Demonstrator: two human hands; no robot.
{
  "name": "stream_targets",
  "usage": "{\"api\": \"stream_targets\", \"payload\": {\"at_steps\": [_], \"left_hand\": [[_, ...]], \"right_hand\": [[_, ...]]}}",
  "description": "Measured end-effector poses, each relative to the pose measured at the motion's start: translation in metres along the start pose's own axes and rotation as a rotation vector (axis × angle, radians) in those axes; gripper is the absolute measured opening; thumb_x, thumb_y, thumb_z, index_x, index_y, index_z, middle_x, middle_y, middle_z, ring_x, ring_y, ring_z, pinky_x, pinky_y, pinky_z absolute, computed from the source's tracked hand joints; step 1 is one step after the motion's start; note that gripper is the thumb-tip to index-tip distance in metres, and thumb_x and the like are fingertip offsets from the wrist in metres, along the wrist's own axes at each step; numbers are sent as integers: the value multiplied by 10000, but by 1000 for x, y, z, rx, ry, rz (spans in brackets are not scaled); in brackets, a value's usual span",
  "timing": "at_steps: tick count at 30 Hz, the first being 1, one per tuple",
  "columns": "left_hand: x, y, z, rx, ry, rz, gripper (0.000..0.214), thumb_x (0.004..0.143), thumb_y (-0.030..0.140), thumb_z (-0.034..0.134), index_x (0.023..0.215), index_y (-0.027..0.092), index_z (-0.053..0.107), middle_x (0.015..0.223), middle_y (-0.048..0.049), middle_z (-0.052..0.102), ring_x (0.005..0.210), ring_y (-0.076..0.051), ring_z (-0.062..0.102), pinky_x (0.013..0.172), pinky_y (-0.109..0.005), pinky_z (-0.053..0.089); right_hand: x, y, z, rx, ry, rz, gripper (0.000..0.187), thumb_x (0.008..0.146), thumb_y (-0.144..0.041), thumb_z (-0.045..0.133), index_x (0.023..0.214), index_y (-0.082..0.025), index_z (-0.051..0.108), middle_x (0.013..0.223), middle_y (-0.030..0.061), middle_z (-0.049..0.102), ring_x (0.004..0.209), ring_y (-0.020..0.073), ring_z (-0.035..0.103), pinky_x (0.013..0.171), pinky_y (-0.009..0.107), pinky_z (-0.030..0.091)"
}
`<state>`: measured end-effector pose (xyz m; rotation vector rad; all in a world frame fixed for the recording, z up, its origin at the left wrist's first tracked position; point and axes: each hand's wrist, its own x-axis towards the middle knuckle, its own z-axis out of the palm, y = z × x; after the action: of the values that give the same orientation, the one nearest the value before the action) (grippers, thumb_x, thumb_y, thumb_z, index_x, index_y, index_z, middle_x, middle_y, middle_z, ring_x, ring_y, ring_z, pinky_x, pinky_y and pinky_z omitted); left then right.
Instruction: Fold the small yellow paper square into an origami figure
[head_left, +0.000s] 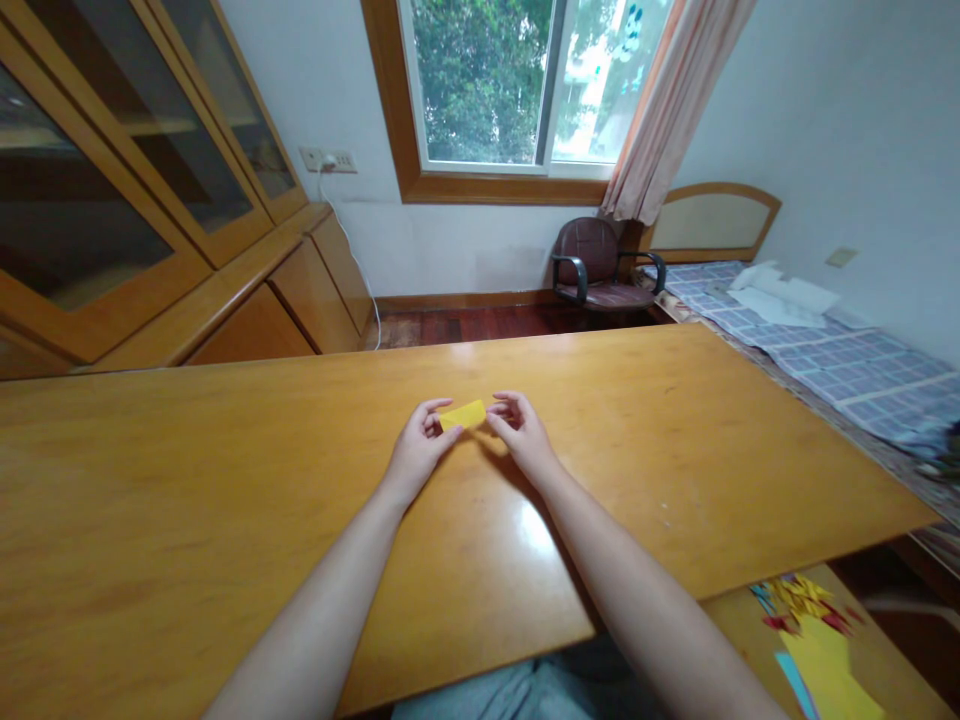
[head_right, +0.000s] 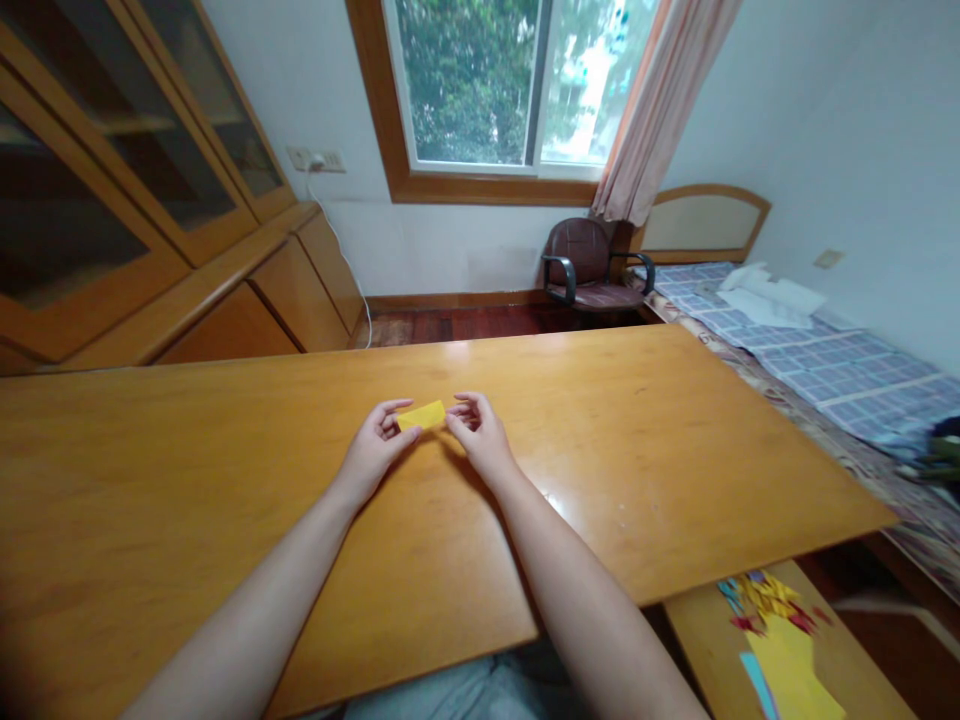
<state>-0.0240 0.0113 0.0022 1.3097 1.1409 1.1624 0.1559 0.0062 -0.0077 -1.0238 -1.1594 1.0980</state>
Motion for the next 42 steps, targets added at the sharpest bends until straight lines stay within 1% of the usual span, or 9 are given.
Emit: {"api": "stream_targets", "payload": {"at_steps": [2, 6, 15, 20, 23, 25, 34, 39, 42], "left_hand": [[0, -2, 1, 13, -17, 3, 553, 687, 338, 739, 1172, 160, 542, 880, -27, 676, 833, -177, 651, 787, -290, 494], [-1, -6, 1, 38, -83, 29, 495, 710, 332, 721, 1153, 173, 568, 1016, -62, 679, 928, -199, 654, 842, -316, 502], [-4, -4, 1, 120, -55, 52, 481, 678, 314, 740, 1130, 201, 619, 1030, -63, 690, 887, -204, 655, 802, -316, 518], [-2, -5, 1, 87, -82, 42, 522, 684, 289, 724, 1172, 190, 567, 881, -17, 661, 799, -167, 644, 757, -281, 503], [0, -5, 0, 77, -40, 48, 504, 678, 265, 718, 1149, 181, 559, 715, 49, 564, 660, -116, 583, 673, -235, 472], [1, -4, -1, 57, -14, 54, 498, 679, 253, 710, 1144, 175, 548, 678, 67, 528, 626, -101, 556, 664, -224, 460], [2, -4, -8, -37, 119, 60, 442, 736, 293, 688, 1133, 182, 526, 723, 39, 574, 666, -118, 578, 674, -246, 468], [0, 1, -3, -77, 79, 44, 433, 731, 330, 687, 1107, 179, 535, 911, -26, 607, 796, -151, 615, 718, -289, 518], [0, 0, 0, -31, 35, 45, 496, 701, 326, 719, 1137, 180, 535, 923, -26, 603, 882, -169, 619, 804, -315, 523]], "right_hand": [[-2, -3, 2, -20, -53, 3, 391, 737, -293, 695, 1088, -214, 543, 902, 12, 628, 799, 136, 601, 728, 269, 482], [-5, -7, 3, -47, -143, 23, 397, 757, -274, 671, 1122, -209, 531, 773, -33, 602, 684, 116, 564, 664, 255, 452], [-5, -8, 5, -53, -152, 39, 401, 733, -259, 677, 1098, -207, 520, 706, -56, 573, 623, 112, 537, 609, 245, 413], [-3, -5, 4, -19, -127, 50, 391, 722, -266, 683, 1060, -205, 497, 665, -71, 554, 582, 106, 511, 579, 236, 385], [-1, -2, 3, 18, -93, 52, 391, 707, -276, 693, 1034, -209, 487, 649, -75, 552, 577, 110, 508, 576, 236, 378], [0, -1, 3, 26, -63, 43, 392, 700, -280, 697, 1023, -213, 485, 640, -77, 553, 585, 117, 516, 591, 242, 387], [1, -5, -1, 45, 73, 61, 403, 694, -306, 713, 1005, -209, 476, 623, -86, 544, 572, 112, 509, 597, 242, 403], [1, -4, 1, 50, 48, 75, 412, 687, -307, 716, 1012, -212, 481, 604, -91, 540, 555, 115, 511, 593, 247, 409], [0, -5, 3, 51, 3, 66, 413, 683, -295, 718, 1017, -213, 490, 610, -86, 552, 564, 114, 519, 600, 247, 418]]}}
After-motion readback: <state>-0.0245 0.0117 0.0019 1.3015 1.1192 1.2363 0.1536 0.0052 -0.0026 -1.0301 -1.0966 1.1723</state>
